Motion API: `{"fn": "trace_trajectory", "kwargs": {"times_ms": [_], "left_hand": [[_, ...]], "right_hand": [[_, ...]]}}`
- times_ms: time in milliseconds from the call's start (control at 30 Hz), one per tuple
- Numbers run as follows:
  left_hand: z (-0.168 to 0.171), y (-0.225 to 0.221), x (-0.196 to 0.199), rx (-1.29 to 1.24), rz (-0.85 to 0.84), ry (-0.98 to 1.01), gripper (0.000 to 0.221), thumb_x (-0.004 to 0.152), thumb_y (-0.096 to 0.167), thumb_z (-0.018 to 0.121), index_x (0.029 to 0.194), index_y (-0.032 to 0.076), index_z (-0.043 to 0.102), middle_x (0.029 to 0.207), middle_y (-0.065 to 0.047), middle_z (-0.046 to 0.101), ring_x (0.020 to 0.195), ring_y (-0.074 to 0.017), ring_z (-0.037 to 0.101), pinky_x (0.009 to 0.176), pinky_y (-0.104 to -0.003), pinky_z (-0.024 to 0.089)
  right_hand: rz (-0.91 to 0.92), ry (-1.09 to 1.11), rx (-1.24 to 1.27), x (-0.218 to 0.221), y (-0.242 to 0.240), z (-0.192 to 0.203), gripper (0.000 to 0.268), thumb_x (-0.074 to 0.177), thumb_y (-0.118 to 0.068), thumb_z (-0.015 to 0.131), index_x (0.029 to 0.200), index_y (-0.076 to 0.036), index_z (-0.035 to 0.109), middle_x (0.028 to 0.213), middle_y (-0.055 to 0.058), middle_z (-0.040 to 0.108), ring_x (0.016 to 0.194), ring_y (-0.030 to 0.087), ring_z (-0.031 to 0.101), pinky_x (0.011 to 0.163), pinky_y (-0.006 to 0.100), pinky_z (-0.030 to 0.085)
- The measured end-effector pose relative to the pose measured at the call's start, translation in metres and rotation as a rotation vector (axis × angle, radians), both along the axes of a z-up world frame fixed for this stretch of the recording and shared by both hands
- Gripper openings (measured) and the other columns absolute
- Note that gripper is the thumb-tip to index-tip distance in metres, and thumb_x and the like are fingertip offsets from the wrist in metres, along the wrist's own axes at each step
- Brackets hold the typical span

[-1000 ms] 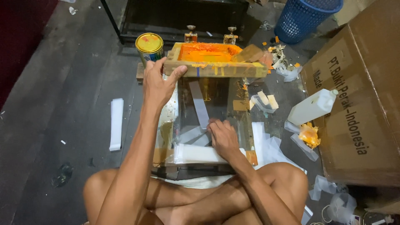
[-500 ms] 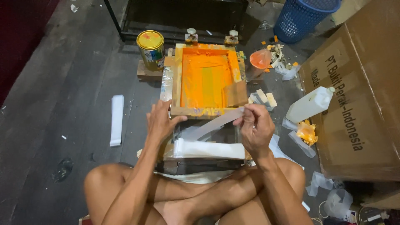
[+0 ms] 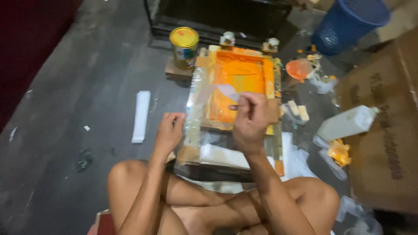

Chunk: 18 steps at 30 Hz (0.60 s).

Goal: Manually screen printing orange ink onto white ribbon strips using a screen frame and squeegee while sitting on the floor.

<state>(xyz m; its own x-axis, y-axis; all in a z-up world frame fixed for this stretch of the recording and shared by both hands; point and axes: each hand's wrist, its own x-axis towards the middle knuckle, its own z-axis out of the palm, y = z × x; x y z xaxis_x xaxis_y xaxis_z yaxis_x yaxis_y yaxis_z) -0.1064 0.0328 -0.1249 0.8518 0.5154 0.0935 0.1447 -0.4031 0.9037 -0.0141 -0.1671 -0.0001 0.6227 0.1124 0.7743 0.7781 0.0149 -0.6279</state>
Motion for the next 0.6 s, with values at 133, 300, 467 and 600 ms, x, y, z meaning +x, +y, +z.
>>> {"fn": "trace_trajectory", "kwargs": {"times_ms": [133, 300, 467, 600], "left_hand": [[0.026, 0.04, -0.028, -0.529, 0.03, 0.026, 0.06, 0.111, 0.046, 0.037, 0.119, -0.002, 0.073, 0.104, -0.019, 0.075, 0.082, -0.0185, 0.068, 0.069, -0.026, 0.059], [-0.041, 0.11, -0.046, -0.325, 0.2, -0.011, 0.024, 0.103, 0.027, 0.064, 0.105, 0.007, 0.078, 0.072, -0.011, 0.07, 0.061, -0.0148, 0.067, 0.054, -0.03, 0.055], [-0.094, 0.148, -0.057, -0.364, 0.297, 0.019, 0.021, 0.099, 0.024, 0.069, 0.106, 0.006, 0.077, 0.07, -0.007, 0.066, 0.057, -0.0126, 0.062, 0.053, -0.026, 0.056], [-0.167, 0.18, -0.054, -0.235, 0.326, 0.174, 0.012, 0.09, 0.029, 0.079, 0.098, 0.021, 0.081, 0.063, -0.003, 0.066, 0.054, -0.0143, 0.061, 0.048, -0.032, 0.047]], "right_hand": [[0.075, -0.138, -0.166, -0.037, 0.077, -0.044, 0.014, 0.105, -0.012, 0.056, 0.106, -0.002, 0.067, 0.085, 0.01, 0.062, 0.071, 0.031, 0.069, 0.065, 0.041, 0.058], [0.287, -0.043, -0.366, -0.09, 0.147, -0.118, 0.009, 0.1, -0.008, 0.066, 0.106, -0.008, 0.072, 0.094, 0.005, 0.069, 0.088, 0.026, 0.071, 0.078, 0.035, 0.059], [0.344, 0.778, -0.369, -0.085, 0.205, -0.199, 0.038, 0.095, -0.019, 0.073, 0.128, -0.002, 0.064, 0.105, 0.018, 0.07, 0.086, 0.027, 0.074, 0.057, 0.033, 0.063], [0.38, 1.289, -0.355, -0.07, 0.238, -0.25, 0.032, 0.089, -0.027, 0.075, 0.112, -0.004, 0.074, 0.086, 0.012, 0.073, 0.067, 0.016, 0.068, 0.051, 0.028, 0.062]]}}
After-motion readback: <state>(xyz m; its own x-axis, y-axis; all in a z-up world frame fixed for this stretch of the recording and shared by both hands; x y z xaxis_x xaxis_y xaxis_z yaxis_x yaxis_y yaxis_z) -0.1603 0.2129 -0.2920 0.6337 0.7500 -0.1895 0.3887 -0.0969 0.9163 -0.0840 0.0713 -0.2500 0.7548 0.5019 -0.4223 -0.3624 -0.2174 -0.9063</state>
